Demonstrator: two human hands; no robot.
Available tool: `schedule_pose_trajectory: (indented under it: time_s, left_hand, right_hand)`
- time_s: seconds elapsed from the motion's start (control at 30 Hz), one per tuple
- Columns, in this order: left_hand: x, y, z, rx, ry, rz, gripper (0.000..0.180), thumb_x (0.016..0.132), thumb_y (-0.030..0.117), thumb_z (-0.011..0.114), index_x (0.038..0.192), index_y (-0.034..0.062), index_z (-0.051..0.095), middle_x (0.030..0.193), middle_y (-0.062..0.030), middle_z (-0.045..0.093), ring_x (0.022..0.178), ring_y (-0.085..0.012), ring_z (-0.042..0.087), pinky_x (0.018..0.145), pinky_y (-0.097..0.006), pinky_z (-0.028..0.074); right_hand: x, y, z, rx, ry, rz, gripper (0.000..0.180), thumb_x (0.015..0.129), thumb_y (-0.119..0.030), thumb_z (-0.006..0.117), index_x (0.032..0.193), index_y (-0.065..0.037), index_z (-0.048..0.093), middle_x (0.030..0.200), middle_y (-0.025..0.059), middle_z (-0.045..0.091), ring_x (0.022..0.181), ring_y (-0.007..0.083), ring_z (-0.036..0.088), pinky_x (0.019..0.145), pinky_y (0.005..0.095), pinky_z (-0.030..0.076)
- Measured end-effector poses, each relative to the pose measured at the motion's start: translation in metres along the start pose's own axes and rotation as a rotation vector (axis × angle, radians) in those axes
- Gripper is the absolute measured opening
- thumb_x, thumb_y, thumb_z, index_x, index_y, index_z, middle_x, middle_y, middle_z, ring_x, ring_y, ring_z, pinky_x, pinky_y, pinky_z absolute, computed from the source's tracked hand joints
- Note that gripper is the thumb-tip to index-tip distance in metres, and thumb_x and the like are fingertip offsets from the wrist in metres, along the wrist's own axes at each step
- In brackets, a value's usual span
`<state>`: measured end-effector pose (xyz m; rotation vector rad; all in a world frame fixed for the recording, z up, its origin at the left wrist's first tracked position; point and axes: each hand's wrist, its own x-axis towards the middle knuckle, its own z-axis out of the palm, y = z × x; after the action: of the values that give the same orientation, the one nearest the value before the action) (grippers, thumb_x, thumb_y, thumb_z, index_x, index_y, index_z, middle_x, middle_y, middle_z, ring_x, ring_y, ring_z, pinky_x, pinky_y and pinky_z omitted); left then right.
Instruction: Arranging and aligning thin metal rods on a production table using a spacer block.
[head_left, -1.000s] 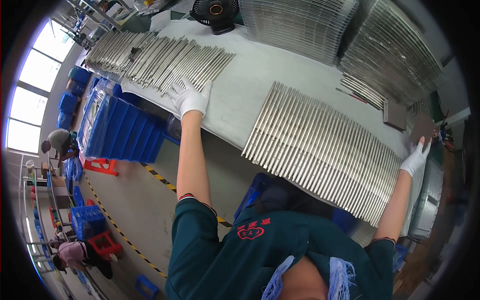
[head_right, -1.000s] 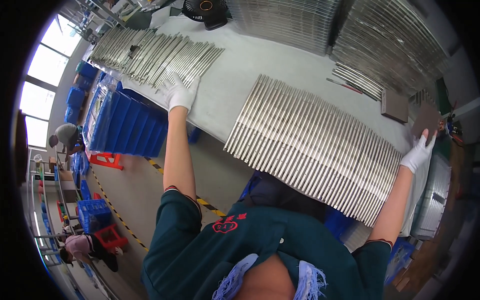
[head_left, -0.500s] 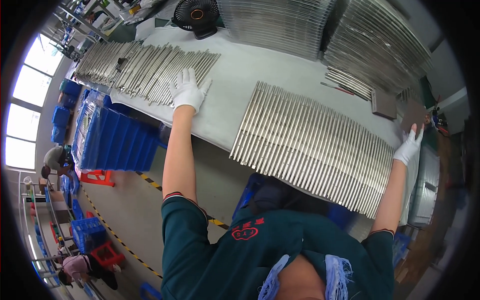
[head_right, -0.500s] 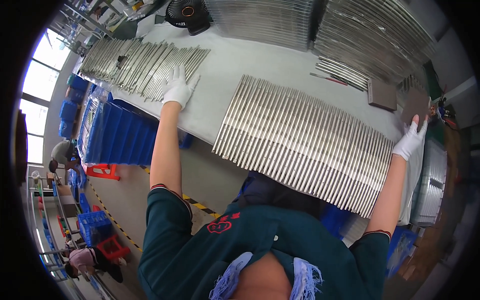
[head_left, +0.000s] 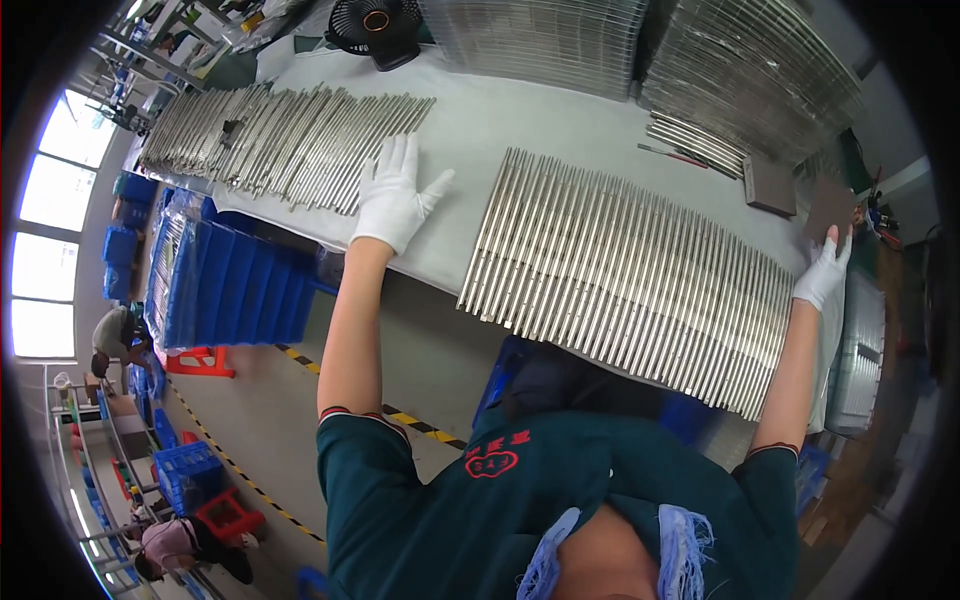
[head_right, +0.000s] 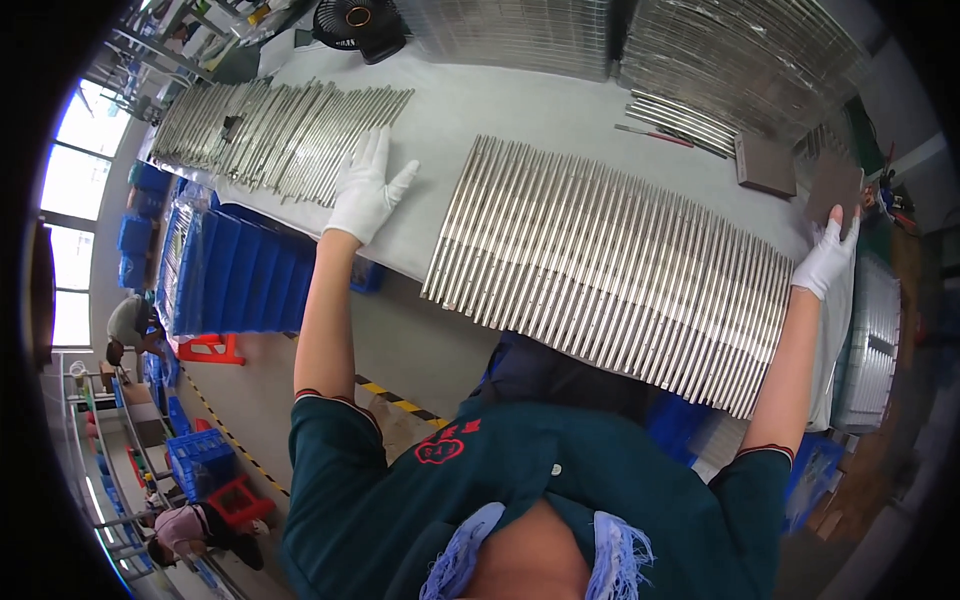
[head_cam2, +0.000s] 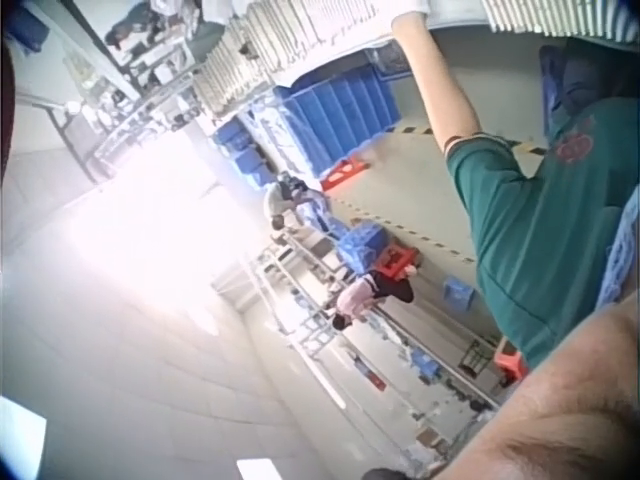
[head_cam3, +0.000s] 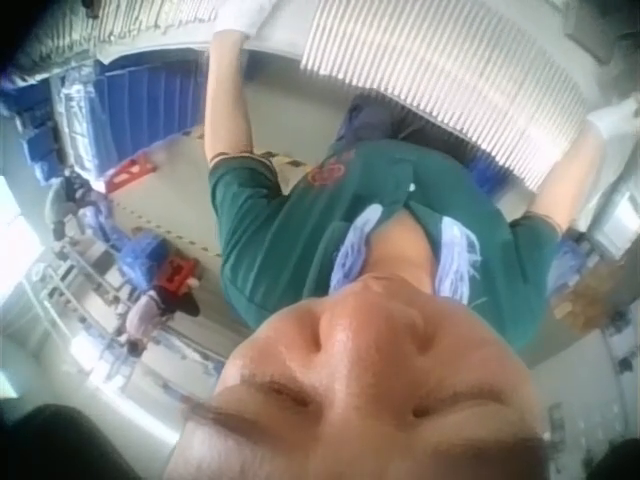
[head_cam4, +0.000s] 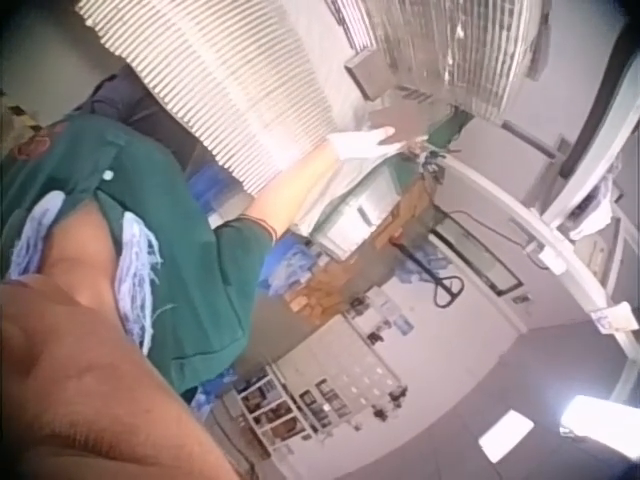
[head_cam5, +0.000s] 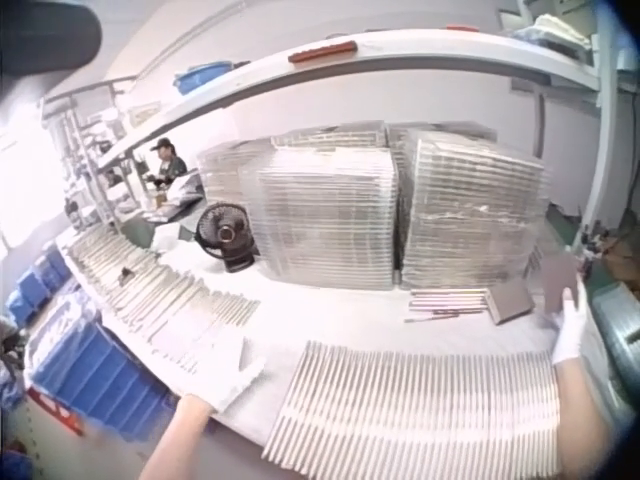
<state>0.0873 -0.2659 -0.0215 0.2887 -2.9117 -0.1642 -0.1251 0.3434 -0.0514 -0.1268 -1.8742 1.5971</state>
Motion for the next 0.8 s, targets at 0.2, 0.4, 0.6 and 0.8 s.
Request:
schedule_pose_trajectory:
  time_s: [0.2,0.4,0.6,0.8]
  left_hand:
    - [-0.082,0.063,-0.024,-0.238,-0.222,0.406,0.112,0.080,0.082,0.058,0.155,0.0003,0.039,0.158,-0.0264,0.041,0.150,-0.0429,0.034,0.124,-0.057,0.018]
    - [-0.097,0.102,-0.027,-0.100,-0.085,0.429,0.120,0.058,0.090,0.063,0.146,0.0086,0.053,0.149,-0.0232,0.048,0.140,-0.0516,0.040,0.118,-0.064,0.027]
    - [-0.092,0.103,-0.021,-0.125,-0.040,0.432,0.121,0.056,0.091,0.061,0.145,0.0111,0.054,0.149,-0.0220,0.048,0.139,-0.0528,0.040,0.117,-0.062,0.030]
    - [-0.088,0.096,-0.019,-0.117,-0.051,0.478,0.119,0.055,0.093,0.057,0.145,0.0147,0.057,0.149,-0.0203,0.049,0.139,-0.0524,0.040,0.116,-0.061,0.034]
  right_hand:
    - [-0.001,-0.005,-0.003,-0.012,0.010,0.034,0.068,0.101,-0.036,0.068,0.152,0.002,0.044,0.152,0.0154,0.049,0.135,0.0248,0.052,0.110,0.0360,0.045]
    - [-0.002,-0.010,-0.002,-0.007,0.004,0.063,0.068,0.100,-0.035,0.068,0.153,0.002,0.044,0.152,0.0148,0.049,0.134,0.0245,0.052,0.108,0.0354,0.048]
    - [-0.001,-0.008,-0.002,-0.015,0.000,0.051,0.067,0.100,-0.034,0.069,0.153,0.000,0.044,0.150,0.0141,0.050,0.133,0.0244,0.053,0.103,0.0363,0.052]
    - [-0.003,-0.010,0.000,-0.012,0.009,0.066,0.067,0.100,-0.035,0.069,0.153,-0.002,0.045,0.150,0.0138,0.049,0.130,0.0250,0.054,0.099,0.0373,0.055]
